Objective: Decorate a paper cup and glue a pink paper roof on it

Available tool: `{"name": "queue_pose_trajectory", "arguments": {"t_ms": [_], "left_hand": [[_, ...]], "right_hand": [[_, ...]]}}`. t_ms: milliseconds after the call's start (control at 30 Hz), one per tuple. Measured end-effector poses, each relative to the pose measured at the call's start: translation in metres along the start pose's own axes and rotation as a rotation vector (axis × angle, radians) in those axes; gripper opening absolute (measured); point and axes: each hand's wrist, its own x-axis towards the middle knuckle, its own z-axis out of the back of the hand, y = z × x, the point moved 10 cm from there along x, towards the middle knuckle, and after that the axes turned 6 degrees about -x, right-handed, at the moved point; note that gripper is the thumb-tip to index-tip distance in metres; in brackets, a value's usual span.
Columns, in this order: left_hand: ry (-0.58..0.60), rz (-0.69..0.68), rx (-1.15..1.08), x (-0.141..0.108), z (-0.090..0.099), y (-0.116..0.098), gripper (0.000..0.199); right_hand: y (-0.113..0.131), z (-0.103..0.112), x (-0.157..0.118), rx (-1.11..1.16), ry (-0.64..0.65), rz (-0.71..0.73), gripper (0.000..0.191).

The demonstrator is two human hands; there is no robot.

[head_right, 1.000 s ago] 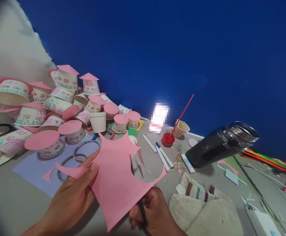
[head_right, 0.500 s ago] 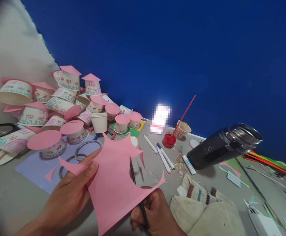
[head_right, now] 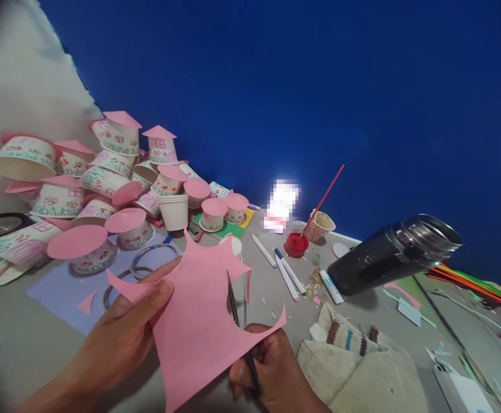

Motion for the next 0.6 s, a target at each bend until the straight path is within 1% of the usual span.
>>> {"name": "queue_pose_trajectory", "arguments": {"t_ms": [200, 300, 433, 600], "left_hand": [[0.047, -0.036, 0.035, -0.001, -0.007, -0.01, 0.07], [0.061, -0.051, 0.084, -0.001, -0.005, -0.014, 0.067], [0.065, -0.057, 0.121, 0.0, -0.001, -0.017, 0.066], [0.1, -0.078, 0.185, 0.0, -0.006, -0.024, 0.064]], "right_hand": [[-0.004, 0.001, 0.0, 0.017, 0.004, -0.027, 0.063], [-0.005, -0.001, -0.001, 0.007, 0.035, -0.029, 0.061], [-0.003, 0.004, -0.006, -0.054, 0.019, -0.06, 0.052], [-0.003, 0.004, -0.008, -0.077, 0.03, -0.084, 0.053]]}}
